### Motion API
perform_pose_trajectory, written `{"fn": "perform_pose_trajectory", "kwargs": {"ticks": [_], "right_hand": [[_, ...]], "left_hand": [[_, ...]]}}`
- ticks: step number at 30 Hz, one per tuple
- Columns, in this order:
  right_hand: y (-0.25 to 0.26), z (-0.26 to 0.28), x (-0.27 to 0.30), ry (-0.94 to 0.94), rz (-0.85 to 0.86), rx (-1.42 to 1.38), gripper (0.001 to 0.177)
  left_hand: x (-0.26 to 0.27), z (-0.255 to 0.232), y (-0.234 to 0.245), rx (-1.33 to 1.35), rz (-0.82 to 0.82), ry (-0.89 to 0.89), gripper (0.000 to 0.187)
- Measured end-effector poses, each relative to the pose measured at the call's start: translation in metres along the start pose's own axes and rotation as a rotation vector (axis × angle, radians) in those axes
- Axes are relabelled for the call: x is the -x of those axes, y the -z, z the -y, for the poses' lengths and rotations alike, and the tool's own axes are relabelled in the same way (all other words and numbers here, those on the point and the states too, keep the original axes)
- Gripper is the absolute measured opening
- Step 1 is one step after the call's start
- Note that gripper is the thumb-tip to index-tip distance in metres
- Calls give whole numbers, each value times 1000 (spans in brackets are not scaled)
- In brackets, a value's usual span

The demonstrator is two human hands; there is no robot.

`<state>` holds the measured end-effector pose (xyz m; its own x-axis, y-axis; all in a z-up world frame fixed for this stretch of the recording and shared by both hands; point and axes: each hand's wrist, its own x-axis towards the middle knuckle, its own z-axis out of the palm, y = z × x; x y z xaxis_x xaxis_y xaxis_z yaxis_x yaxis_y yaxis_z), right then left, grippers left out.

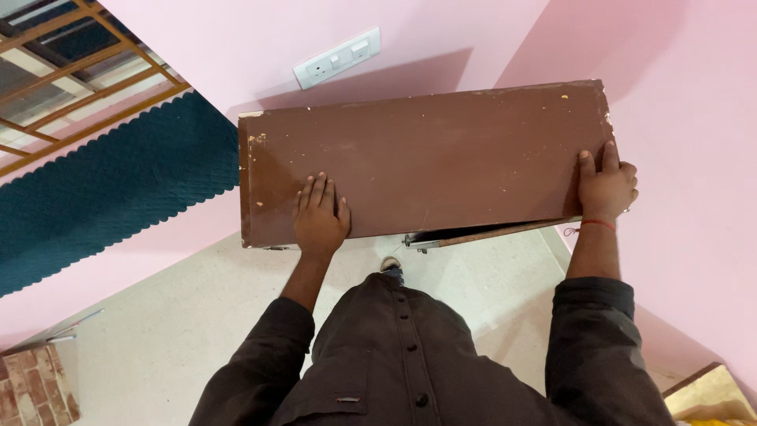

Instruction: The person detaches a brown wooden panel from a cabinet by hand and then reattaches it using a screwdriver.

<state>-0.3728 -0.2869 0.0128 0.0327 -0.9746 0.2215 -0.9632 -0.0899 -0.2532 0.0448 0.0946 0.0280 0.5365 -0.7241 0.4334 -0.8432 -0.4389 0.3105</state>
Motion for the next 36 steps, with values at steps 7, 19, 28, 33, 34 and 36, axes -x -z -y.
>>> {"fn": "perform_pose_trajectory", "kwargs": {"ticks": [7, 19, 28, 33, 34, 36], "right_hand": [[11, -7, 29, -52, -23, -1, 65], [36, -19, 77, -159, -12, 29, 64], [12, -47, 78, -63, -189, 72, 59], [13, -11, 140, 124, -348, 158, 44], [22, 10, 164, 110, -308, -37, 38], [33, 61, 220, -61, -232, -500, 27]], "left_hand": [[7, 5, 3, -1, -46, -69, 41], [3, 15, 6, 30, 42, -133, 43], [8, 13, 6, 57, 90, -202, 53], [7, 12, 5, 47, 164, -221, 58], [7, 13, 5, 62, 166, -233, 59], [7, 16, 6, 92, 165, -243, 60]]}}
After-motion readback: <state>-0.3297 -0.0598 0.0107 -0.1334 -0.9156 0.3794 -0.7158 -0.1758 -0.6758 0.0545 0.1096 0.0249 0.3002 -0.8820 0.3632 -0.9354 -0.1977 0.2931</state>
